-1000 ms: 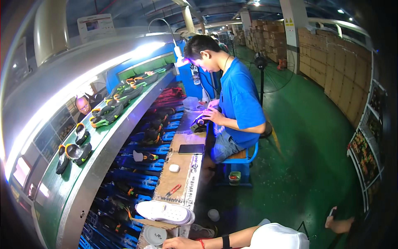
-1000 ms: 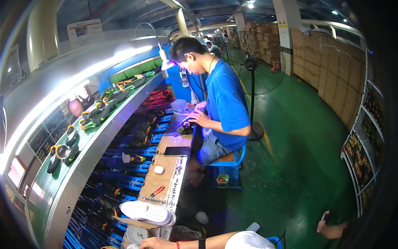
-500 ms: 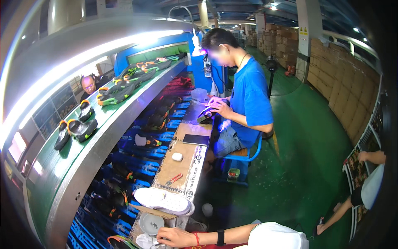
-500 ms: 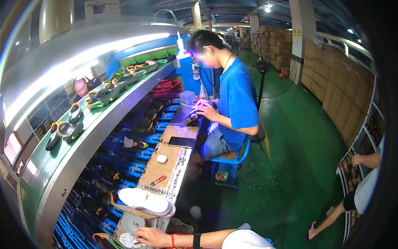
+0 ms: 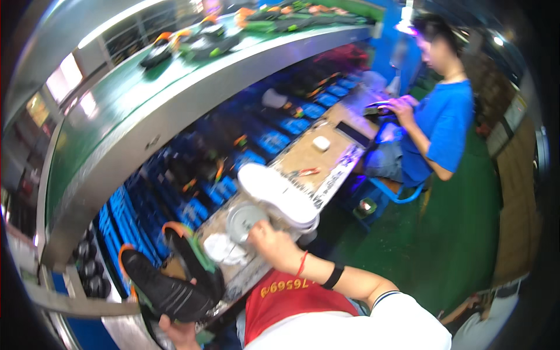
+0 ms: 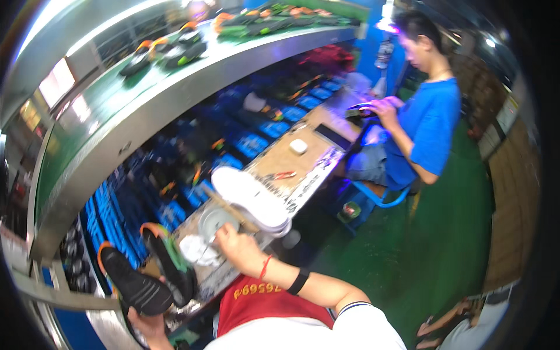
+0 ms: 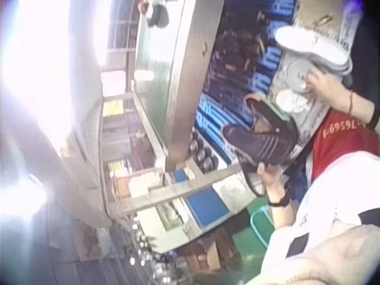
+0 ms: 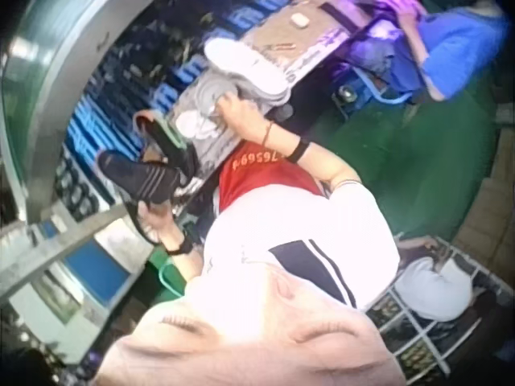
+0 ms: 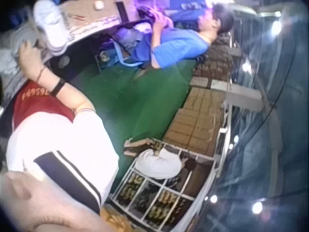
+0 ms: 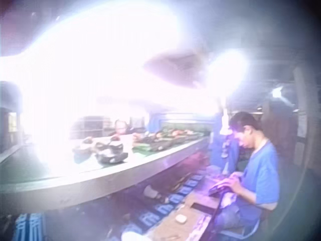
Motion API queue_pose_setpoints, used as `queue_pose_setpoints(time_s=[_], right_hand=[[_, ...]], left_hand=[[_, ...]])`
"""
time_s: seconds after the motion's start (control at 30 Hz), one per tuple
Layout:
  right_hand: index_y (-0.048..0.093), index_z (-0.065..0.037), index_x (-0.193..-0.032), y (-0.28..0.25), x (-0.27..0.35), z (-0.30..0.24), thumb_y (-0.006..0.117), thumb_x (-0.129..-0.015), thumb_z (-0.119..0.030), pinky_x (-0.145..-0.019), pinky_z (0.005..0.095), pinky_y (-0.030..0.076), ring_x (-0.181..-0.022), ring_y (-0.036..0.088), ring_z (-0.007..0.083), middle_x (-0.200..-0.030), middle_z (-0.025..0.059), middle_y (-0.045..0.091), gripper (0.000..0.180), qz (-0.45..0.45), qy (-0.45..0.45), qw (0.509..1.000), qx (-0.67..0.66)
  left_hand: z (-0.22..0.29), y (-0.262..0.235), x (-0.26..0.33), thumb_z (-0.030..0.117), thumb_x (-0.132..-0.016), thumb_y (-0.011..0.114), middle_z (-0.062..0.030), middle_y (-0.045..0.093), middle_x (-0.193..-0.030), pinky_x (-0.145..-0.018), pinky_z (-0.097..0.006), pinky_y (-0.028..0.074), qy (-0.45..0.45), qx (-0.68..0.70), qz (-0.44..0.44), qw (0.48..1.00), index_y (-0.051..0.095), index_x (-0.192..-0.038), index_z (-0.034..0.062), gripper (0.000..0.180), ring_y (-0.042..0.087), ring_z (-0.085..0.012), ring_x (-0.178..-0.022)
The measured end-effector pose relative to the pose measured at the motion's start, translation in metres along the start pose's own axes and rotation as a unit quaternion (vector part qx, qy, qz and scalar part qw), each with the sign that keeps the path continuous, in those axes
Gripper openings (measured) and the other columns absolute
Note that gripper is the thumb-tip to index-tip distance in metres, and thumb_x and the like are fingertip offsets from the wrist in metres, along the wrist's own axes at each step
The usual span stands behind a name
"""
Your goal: Applying glue or cleaning solution to shoe soles using a small brush and a rag.
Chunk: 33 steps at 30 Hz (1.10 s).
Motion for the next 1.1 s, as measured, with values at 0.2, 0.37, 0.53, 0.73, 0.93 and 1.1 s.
queue_pose_setpoints(time_s=[0.2,0.37,0.53,0.73,0.93,1.1], right_hand=[[0.053,-0.005,-0.094,0.019,-0.017,0.02,0.061,-0.087,-0.013,-0.058,0.0467,0.053,-0.068,0.063,0.0381,-0.096,0.0161,0.055,0.013,-0.03,0.028,0.999,-0.034],[0.052,-0.002,-0.09,0.032,-0.026,0.015,0.059,-0.089,-0.013,-0.056,0.0469,0.052,-0.064,0.063,0.0389,-0.094,0.0196,0.055,0.014,-0.067,-0.022,0.997,-0.019],[0.057,-0.004,-0.091,0.043,-0.027,0.019,0.061,-0.088,-0.013,-0.058,0.0462,0.052,-0.066,0.062,0.0383,-0.094,0.0147,0.057,0.011,-0.093,-0.012,0.995,-0.019],[0.053,-0.001,-0.091,0.026,-0.034,0.003,0.058,-0.09,-0.013,-0.057,0.046,0.053,-0.066,0.064,0.0387,-0.098,0.0187,0.055,0.013,-0.098,-0.034,0.995,-0.009],[0.055,-0.002,-0.091,0.002,-0.035,-0.009,0.061,-0.088,-0.012,-0.057,0.0442,0.053,-0.066,0.064,0.0373,-0.094,0.0163,0.057,0.012,-0.11,-0.029,0.993,0.014],[0.062,-0.003,-0.091,-0.034,-0.034,-0.051,0.066,-0.082,-0.004,-0.063,0.0382,0.052,-0.076,0.064,0.0316,-0.091,0.0124,0.06,0.01,-0.125,-0.109,0.957,-0.237]], left_hand=[[-0.017,-0.021,0.006,0.024,-0.063,0.088,-0.0104,0.053,-0.129,-0.102,-0.038,0.043,0.004,-0.151,0.069,0.986,0.037,-0.138,-0.003,0.095,0.054,-0.0222,-0.117],[-0.013,-0.002,-0.001,0.024,-0.06,0.091,-0.0094,0.051,-0.129,-0.101,-0.035,0.042,0.023,-0.238,0.072,0.968,0.035,-0.138,-0.0029,0.101,0.053,-0.02,-0.115],[-0.015,0.004,-0.006,0.018,-0.059,0.092,-0.0107,0.048,-0.13,-0.101,-0.035,0.042,0.048,-0.29,0.042,0.955,0.03,-0.14,-0.0021,0.104,0.052,-0.0208,-0.116],[-0.007,0.02,-0.009,0.013,-0.059,0.09,-0.0143,0.045,-0.127,-0.098,-0.037,0.045,0.113,-0.419,0.029,0.901,0.009,-0.141,0.0005,0.116,0.053,-0.0233,-0.115],[0.0,0.06,-0.011,0.012,-0.061,0.09,-0.0168,0.049,-0.125,-0.096,-0.036,0.046,0.187,-0.553,-0.033,0.811,0.01,-0.137,0.0005,0.111,0.057,-0.0239,-0.11],[-0.001,0.079,-0.017,0.022,-0.064,0.088,-0.006,0.066,-0.105,-0.089,-0.033,0.049,0.144,-0.553,-0.029,0.82,0.06,-0.11,0.0025,0.057,0.064,-0.0182,-0.097]])
Point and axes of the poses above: each hand's wrist, its own x-axis away from the middle knuckle, its own y-axis out of the palm, z = x × y, the point moved 10 cm from there along -x, towards the middle knuckle
